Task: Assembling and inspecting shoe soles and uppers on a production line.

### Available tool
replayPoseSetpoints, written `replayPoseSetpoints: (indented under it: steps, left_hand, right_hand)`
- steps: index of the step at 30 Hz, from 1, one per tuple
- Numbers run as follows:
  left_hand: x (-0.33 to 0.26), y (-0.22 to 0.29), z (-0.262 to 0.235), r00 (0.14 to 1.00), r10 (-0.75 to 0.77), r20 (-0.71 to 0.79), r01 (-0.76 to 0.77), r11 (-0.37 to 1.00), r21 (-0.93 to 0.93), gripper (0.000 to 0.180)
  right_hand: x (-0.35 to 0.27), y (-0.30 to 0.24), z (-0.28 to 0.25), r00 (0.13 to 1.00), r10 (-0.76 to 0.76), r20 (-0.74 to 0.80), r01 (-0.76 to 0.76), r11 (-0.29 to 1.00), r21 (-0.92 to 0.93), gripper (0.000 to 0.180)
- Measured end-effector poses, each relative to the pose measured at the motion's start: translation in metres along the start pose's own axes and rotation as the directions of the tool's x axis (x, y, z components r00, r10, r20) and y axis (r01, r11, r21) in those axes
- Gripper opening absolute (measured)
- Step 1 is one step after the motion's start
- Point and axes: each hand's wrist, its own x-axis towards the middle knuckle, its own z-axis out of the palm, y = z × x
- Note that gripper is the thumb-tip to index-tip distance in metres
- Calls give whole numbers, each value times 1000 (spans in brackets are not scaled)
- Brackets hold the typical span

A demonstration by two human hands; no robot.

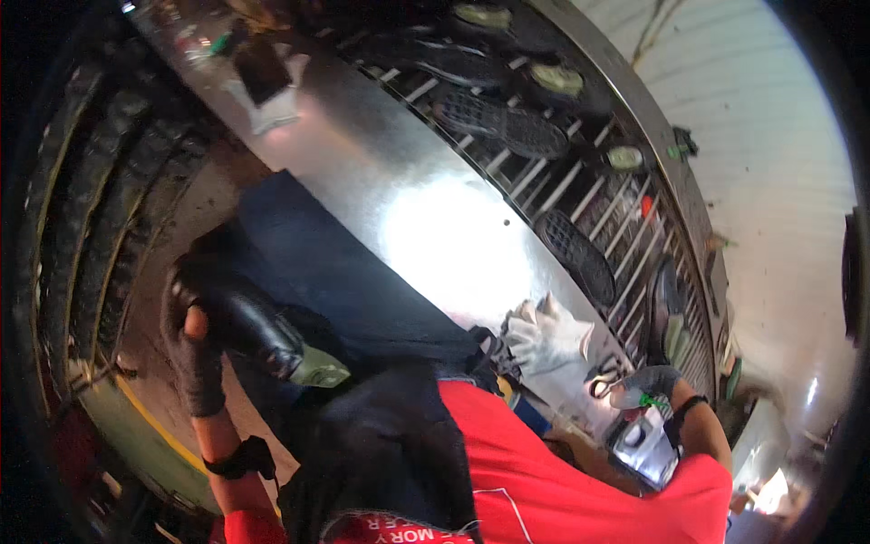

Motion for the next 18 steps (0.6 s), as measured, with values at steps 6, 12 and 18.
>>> replayPoseSetpoints:
  steps: [6, 12, 18]
  left_hand:
    - [-8, 31, 13, 998, 47, 42, -29, 929, -369, 69]
    - [-30, 43, 3, 988, 54, 144, -48, 998, -46, 68]
    - [-32, 46, -32, 945, 191, 266, -124, 960, -250, 57]
  right_hand:
    - [-56, -262, 138, 624, -775, -103, 768, 584, 262, 82]
    - [-117, -432, 353, 36, -991, 129, 664, 120, 738, 82]
    - [-169, -457, 437, -224, -974, 47, 718, -132, 683, 76]
